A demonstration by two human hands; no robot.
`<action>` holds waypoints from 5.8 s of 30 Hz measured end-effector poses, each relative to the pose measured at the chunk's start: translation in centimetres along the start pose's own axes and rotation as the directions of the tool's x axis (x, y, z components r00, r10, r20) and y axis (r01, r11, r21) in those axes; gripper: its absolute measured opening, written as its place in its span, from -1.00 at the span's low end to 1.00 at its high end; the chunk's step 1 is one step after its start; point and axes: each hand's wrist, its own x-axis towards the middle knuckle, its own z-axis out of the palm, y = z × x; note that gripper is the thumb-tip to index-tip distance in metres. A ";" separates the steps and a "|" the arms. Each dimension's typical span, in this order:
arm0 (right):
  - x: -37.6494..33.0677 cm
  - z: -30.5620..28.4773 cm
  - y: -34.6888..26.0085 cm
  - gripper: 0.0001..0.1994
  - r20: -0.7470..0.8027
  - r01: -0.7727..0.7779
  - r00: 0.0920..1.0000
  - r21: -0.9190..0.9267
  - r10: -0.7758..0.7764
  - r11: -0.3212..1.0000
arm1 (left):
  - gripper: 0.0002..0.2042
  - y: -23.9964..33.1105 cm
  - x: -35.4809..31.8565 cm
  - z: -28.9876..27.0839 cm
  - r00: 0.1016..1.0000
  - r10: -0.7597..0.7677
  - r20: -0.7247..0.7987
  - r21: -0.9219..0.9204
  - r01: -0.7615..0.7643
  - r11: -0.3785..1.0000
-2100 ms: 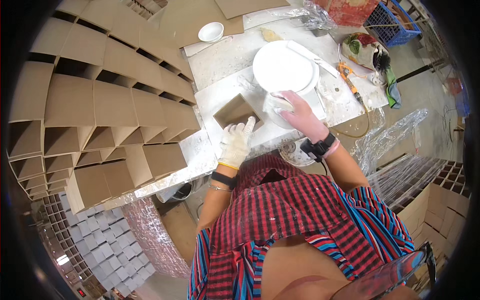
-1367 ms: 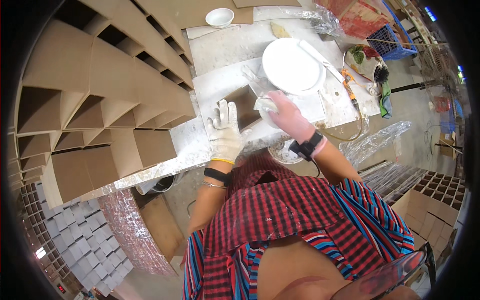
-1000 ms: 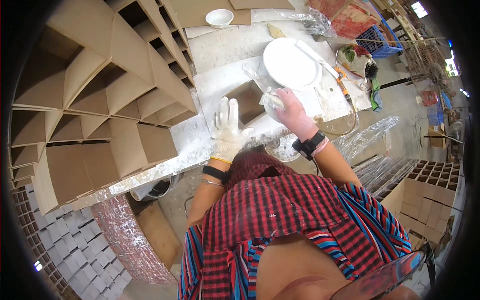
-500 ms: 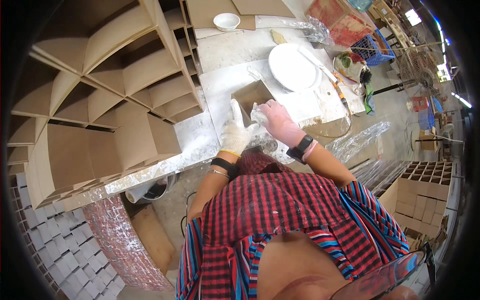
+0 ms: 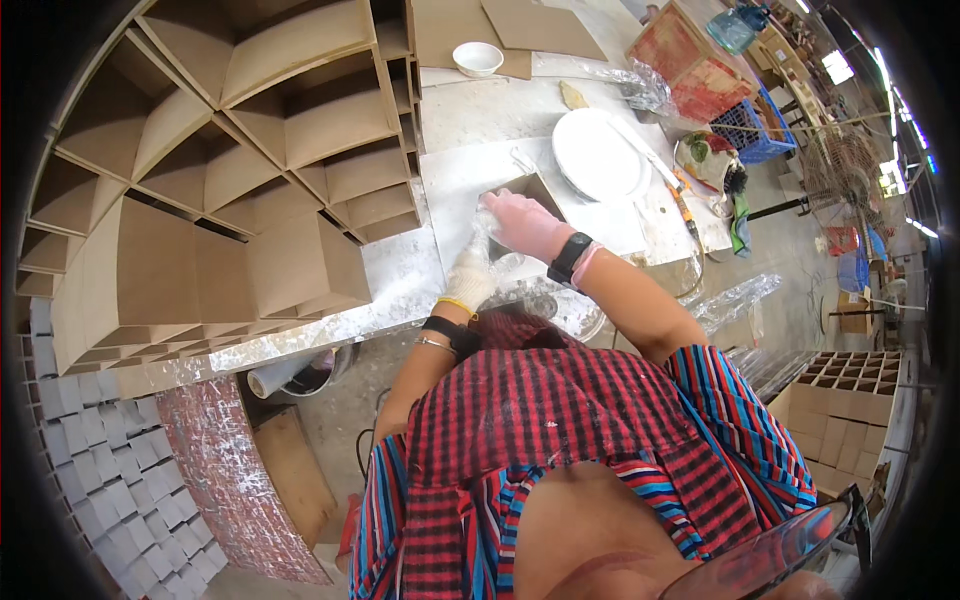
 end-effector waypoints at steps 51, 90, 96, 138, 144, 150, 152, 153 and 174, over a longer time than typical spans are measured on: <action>-3.9 -3.3 7.8 -0.69 -0.291 0.141 0.950 0.067 -0.116 0.988 | -0.25 2.3 1.4 -0.5 0.958 -0.285 0.031 -0.287 0.282 0.916; -5.6 -5.3 21.4 -0.80 -0.419 -0.205 0.893 -0.058 0.162 0.977 | -0.44 0.6 8.0 0.8 0.983 -0.034 0.180 0.348 -0.032 0.937; -4.7 -5.6 19.8 -0.80 -0.231 -0.217 0.964 -0.391 0.133 0.894 | -0.51 -1.8 6.3 -0.3 0.998 0.043 0.034 0.155 -0.048 0.987; -7.2 -6.1 4.2 -0.61 -0.478 -0.007 0.878 0.022 0.016 1.000 | -0.58 4.2 3.2 -0.1 0.999 0.014 -0.037 -0.995 -0.038 0.096; -6.9 -5.4 0.6 -0.63 -0.473 0.313 0.828 -0.055 -0.301 0.948 | -0.47 3.2 3.4 -0.3 0.996 0.087 -0.004 -0.990 -0.016 0.140; -5.0 -6.3 6.0 -0.63 -0.603 0.137 0.794 0.060 -0.074 0.989 | -0.43 8.6 1.1 -1.2 0.984 -0.175 0.016 -0.966 0.060 0.252; -5.8 -7.5 5.2 -0.64 -0.565 0.157 0.825 0.230 0.000 0.960 | -0.41 8.4 0.9 -1.5 0.984 -0.178 0.007 -0.964 0.054 0.262; -6.5 -7.6 4.5 -0.64 -0.566 0.154 0.825 0.227 0.001 0.962 | -0.40 8.5 0.9 -1.5 0.985 -0.171 0.013 -0.960 0.060 0.273; -7.1 -8.2 4.2 -0.53 -0.266 0.574 0.771 -0.105 -0.579 0.812 | -0.42 4.7 3.9 -0.7 0.832 0.398 0.387 -0.882 0.209 0.423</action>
